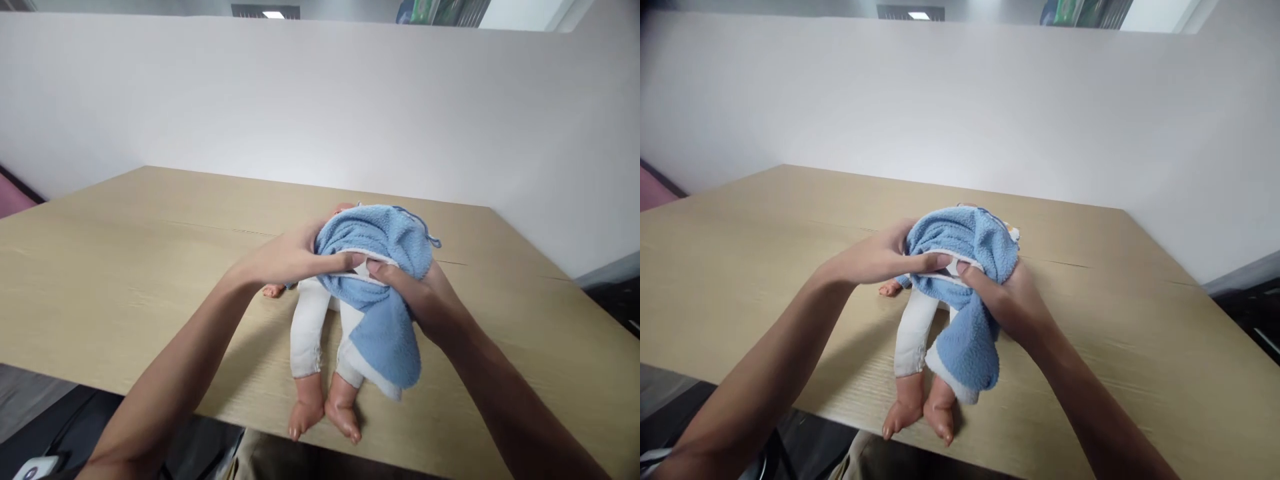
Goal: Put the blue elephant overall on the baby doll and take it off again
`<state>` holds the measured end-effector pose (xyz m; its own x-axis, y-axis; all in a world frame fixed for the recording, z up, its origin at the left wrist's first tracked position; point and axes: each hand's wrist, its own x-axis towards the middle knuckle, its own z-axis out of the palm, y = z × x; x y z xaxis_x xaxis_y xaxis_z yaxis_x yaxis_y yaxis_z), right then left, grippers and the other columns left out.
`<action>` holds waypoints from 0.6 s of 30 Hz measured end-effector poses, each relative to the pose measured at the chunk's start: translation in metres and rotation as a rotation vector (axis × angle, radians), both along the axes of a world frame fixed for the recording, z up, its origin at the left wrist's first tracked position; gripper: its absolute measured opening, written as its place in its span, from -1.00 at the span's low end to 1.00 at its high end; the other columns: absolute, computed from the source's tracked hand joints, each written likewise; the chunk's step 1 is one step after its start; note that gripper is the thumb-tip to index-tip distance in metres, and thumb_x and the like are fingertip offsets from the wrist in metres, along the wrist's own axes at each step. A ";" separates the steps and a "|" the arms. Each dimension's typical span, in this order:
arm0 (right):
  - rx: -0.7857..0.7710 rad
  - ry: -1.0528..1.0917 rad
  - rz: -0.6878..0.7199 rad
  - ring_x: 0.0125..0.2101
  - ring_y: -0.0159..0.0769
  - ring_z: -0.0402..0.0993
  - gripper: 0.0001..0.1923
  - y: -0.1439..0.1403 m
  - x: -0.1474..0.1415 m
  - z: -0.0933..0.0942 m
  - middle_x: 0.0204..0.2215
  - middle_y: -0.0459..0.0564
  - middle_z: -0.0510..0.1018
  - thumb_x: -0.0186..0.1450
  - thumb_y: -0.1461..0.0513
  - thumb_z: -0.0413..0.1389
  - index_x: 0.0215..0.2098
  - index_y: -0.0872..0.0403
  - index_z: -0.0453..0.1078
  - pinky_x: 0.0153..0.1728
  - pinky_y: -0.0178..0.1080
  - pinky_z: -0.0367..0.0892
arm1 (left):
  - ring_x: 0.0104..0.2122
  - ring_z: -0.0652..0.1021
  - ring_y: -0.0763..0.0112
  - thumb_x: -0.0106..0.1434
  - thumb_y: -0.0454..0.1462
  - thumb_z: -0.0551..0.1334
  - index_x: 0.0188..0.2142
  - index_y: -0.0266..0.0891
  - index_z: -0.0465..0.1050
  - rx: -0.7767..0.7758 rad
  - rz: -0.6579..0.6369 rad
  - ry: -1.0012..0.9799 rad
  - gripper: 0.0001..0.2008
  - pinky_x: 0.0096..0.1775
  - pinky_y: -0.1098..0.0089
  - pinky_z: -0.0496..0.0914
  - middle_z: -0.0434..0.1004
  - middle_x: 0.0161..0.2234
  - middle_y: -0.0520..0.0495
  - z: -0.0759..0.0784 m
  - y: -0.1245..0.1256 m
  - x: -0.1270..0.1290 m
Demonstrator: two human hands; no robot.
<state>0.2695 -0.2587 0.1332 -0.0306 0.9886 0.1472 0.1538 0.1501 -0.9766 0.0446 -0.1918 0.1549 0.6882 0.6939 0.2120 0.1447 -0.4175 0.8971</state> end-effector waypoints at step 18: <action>0.069 -0.712 0.258 -0.17 -0.10 0.61 -0.92 -0.079 -0.038 -0.062 -0.20 0.02 0.70 0.28 0.28 0.19 -0.25 0.03 0.52 -0.11 -0.13 0.39 | -0.19 0.59 0.06 0.42 -0.12 0.18 -0.06 -0.13 0.39 -0.129 0.611 0.348 -0.81 -0.11 0.17 0.38 0.61 -0.21 -0.07 -0.125 -0.171 -0.025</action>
<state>0.2311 -0.3377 0.0714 -0.3705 0.9265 0.0665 0.6949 0.3240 -0.6420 0.0194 -0.3628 0.0295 0.1807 0.9818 -0.0587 0.6057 -0.0641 0.7931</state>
